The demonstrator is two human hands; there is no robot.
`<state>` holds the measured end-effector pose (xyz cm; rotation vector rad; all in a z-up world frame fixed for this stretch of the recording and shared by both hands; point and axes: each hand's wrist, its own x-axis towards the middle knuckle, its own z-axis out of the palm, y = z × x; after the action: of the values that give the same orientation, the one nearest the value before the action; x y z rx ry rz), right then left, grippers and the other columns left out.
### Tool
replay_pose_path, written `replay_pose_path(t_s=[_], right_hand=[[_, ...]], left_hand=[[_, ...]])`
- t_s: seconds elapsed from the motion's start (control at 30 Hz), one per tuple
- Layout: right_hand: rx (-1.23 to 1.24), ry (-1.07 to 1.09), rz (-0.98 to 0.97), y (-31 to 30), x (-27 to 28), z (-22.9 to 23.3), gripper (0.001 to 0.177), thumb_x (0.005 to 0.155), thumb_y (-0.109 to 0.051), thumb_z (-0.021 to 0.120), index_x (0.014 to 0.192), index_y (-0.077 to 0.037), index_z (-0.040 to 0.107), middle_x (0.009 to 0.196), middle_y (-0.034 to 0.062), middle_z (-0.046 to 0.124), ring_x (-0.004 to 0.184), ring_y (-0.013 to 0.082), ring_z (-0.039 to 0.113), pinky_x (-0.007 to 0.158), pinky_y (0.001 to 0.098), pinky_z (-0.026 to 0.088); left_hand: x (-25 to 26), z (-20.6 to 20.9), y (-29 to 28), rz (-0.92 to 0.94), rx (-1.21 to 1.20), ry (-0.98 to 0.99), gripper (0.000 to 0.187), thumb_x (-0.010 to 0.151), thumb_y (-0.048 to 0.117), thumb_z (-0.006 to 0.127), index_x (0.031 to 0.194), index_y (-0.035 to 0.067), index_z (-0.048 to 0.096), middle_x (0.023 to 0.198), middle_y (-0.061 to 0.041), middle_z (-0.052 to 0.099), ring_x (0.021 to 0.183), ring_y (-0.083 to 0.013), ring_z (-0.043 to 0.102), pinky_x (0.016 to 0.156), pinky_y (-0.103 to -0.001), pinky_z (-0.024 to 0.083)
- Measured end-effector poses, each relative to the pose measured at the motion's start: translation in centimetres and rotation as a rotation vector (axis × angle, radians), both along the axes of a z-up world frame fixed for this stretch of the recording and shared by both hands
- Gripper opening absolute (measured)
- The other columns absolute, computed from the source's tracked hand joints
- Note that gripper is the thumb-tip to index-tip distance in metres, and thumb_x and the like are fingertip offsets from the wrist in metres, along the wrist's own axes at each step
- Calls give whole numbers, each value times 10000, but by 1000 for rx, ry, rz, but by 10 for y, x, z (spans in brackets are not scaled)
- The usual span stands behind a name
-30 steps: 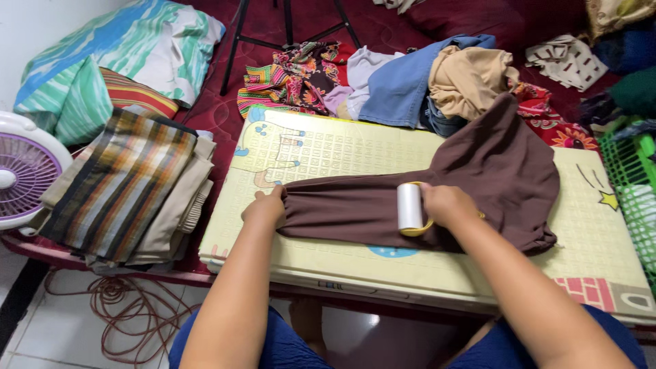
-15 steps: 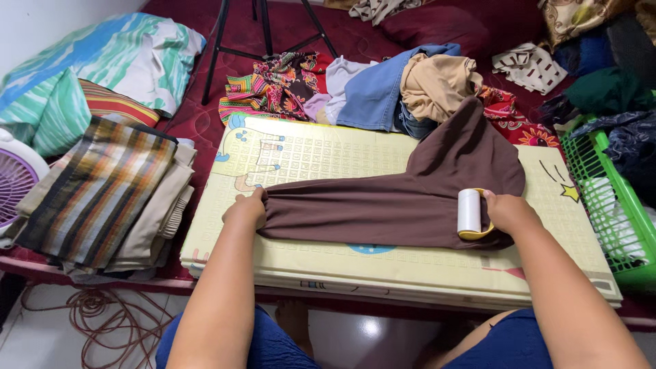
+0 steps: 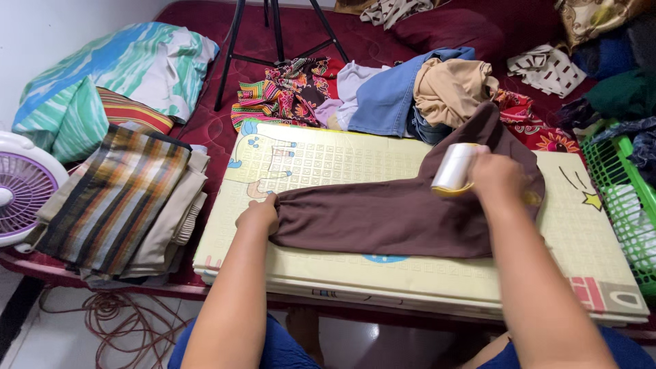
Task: The person uses a lint roller to remove lint from a beige t-shirt and then a brown pair of pants laid on a table. They roll the sticky roller over the fabric surfaces, flip the garments, and continue rolling until the items are set aside.
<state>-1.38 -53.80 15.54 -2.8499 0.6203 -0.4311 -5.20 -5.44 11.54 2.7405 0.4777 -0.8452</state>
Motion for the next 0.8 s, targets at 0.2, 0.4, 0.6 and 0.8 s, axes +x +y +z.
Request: replay_pose_path(t_s=[0.2,0.4,0.6,0.8], right_hand=[[-21,70,757,195,1,-28,345,944,-345,500,1144,-221,752,976,152,748,858,395,714,766,546,555],[153,279,728,314,-8,-42,586,1025,-492,422,861,-72,796,866,199,752,853,394,711,842,523,529],[240,357,668,302,1,-46,588,1007,-505,426,903,-57,791,929,223,742,897,430,703,849,524,539],[207,363,597,260,12,-47,599,1008,-529,434,948,-51,790,990,232,738,960,431,699,891,522,534]], left_hand=[[5,0,-3,-10,15,13,621,979,158,489,1539,391,356,1574,-182,410,1342,-399,565,1070,-518,477],[9,1,-5,-11,28,64,792,933,128,557,1595,401,219,1603,-174,337,1366,-382,530,1073,-529,475],[12,0,-2,-14,16,62,726,971,141,500,1592,405,233,1590,-173,368,1348,-390,553,1077,-535,469],[14,3,-7,4,21,97,616,992,146,500,1538,380,336,1561,-167,414,1328,-404,575,1070,-536,479]])
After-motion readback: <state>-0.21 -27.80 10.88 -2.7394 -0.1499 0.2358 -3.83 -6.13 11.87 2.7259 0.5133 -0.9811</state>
